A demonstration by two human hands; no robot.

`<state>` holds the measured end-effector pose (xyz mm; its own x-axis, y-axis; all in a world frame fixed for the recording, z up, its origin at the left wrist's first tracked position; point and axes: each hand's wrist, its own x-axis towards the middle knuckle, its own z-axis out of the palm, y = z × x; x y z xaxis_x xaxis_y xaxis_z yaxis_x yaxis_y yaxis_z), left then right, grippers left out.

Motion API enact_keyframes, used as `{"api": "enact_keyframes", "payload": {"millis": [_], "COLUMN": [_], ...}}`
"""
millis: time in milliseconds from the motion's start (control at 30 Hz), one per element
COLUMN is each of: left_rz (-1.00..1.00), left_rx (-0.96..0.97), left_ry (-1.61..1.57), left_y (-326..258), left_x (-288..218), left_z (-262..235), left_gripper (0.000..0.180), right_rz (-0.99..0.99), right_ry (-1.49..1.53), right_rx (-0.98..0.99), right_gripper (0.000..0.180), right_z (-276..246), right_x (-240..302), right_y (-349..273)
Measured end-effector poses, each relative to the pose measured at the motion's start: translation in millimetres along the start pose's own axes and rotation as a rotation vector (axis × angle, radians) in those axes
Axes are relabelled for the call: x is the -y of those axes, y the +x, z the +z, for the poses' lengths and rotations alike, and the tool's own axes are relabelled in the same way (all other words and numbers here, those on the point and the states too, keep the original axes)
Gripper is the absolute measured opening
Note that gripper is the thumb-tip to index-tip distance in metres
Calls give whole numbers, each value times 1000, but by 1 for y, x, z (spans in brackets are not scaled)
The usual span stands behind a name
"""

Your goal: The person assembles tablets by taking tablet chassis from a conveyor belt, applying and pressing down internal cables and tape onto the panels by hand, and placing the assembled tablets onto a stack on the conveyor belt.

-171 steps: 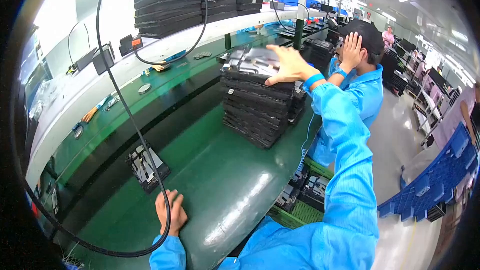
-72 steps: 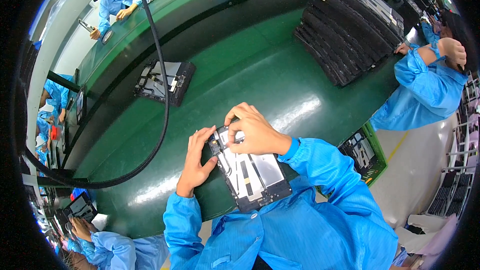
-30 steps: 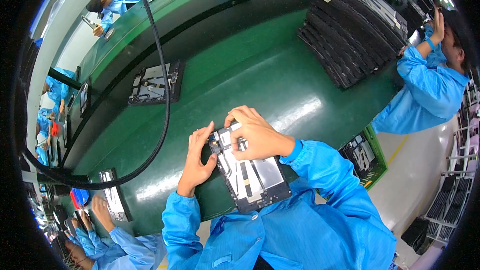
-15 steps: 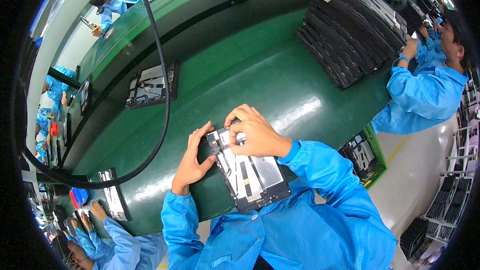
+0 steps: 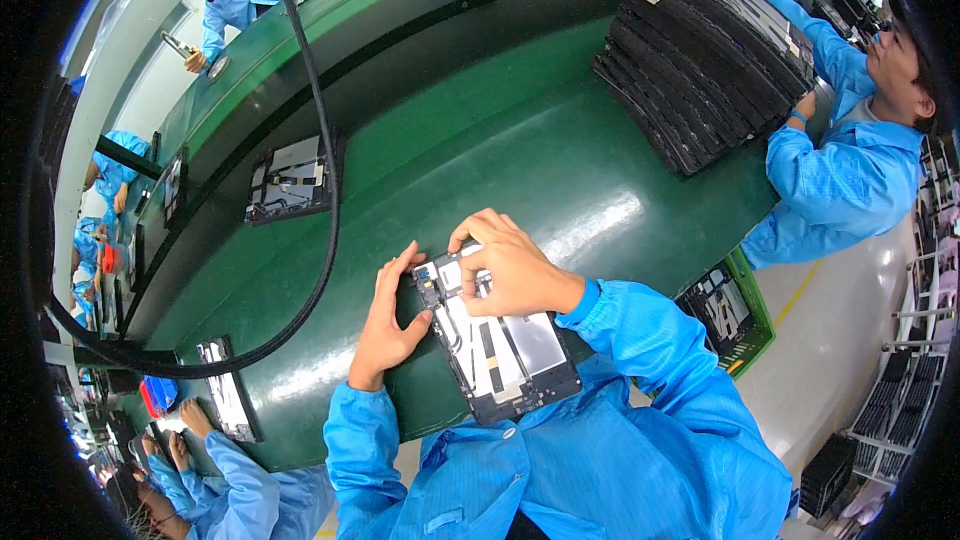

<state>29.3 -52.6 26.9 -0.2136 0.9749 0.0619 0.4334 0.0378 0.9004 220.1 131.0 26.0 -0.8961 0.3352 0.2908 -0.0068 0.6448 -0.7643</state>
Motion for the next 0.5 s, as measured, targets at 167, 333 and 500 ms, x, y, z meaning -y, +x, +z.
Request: {"api": "enact_keyframes", "payload": {"millis": [167,333,500], "left_rz": [252,262,303], "left_rx": [-336,-363,-452], "left_ry": [290,551,521], "left_y": [-19,-38,-45], "left_x": [4,0,12], "left_z": [28,33,53], "left_gripper": [46,31,39], "right_rz": [8,-55,-130], "right_ry": [10,8,-8], "right_rx": [16,44,9], "right_gripper": [12,14,26], "right_z": [1,4,1], "right_x": [-5,0,-8], "right_y": [-2,9,4]}}
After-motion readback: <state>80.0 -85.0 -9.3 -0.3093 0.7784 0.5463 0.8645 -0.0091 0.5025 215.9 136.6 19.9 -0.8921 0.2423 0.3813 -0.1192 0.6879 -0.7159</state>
